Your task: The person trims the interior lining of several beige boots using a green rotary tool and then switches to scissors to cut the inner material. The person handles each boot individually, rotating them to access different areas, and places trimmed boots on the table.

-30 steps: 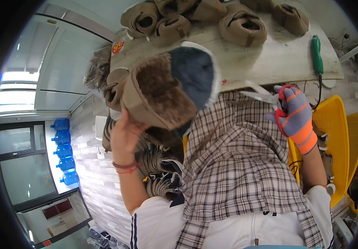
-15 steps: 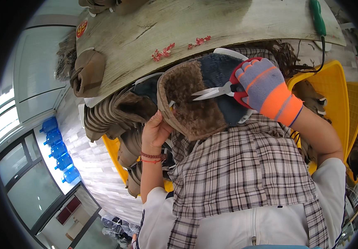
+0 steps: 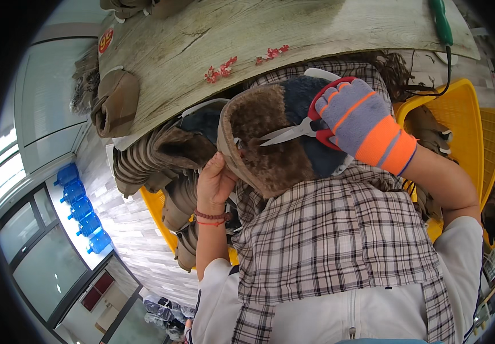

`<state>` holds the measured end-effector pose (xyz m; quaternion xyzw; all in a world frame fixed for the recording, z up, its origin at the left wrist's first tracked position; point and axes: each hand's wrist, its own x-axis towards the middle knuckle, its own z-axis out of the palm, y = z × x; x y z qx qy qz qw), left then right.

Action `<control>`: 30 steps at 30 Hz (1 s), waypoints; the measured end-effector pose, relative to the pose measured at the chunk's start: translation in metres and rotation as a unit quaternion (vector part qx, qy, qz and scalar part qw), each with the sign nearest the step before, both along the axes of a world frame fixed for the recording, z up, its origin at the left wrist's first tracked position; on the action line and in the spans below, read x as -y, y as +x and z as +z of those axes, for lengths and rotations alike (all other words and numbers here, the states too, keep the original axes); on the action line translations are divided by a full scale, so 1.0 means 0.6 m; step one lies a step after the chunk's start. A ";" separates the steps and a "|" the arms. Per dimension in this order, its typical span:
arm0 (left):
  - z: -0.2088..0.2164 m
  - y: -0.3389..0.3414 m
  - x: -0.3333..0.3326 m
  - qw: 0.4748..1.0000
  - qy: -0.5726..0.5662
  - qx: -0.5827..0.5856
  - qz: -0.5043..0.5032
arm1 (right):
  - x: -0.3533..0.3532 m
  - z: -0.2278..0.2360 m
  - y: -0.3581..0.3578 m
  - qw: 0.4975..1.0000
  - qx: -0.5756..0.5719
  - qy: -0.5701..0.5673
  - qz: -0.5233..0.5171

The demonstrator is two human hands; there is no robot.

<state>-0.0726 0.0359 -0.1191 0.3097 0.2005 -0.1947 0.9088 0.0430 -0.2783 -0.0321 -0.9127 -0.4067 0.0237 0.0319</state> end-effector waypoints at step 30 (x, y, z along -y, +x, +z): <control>0.024 0.008 0.019 1.000 0.000 -0.010 0.001 | 0.012 0.013 -0.005 0.999 -0.050 -0.005 0.005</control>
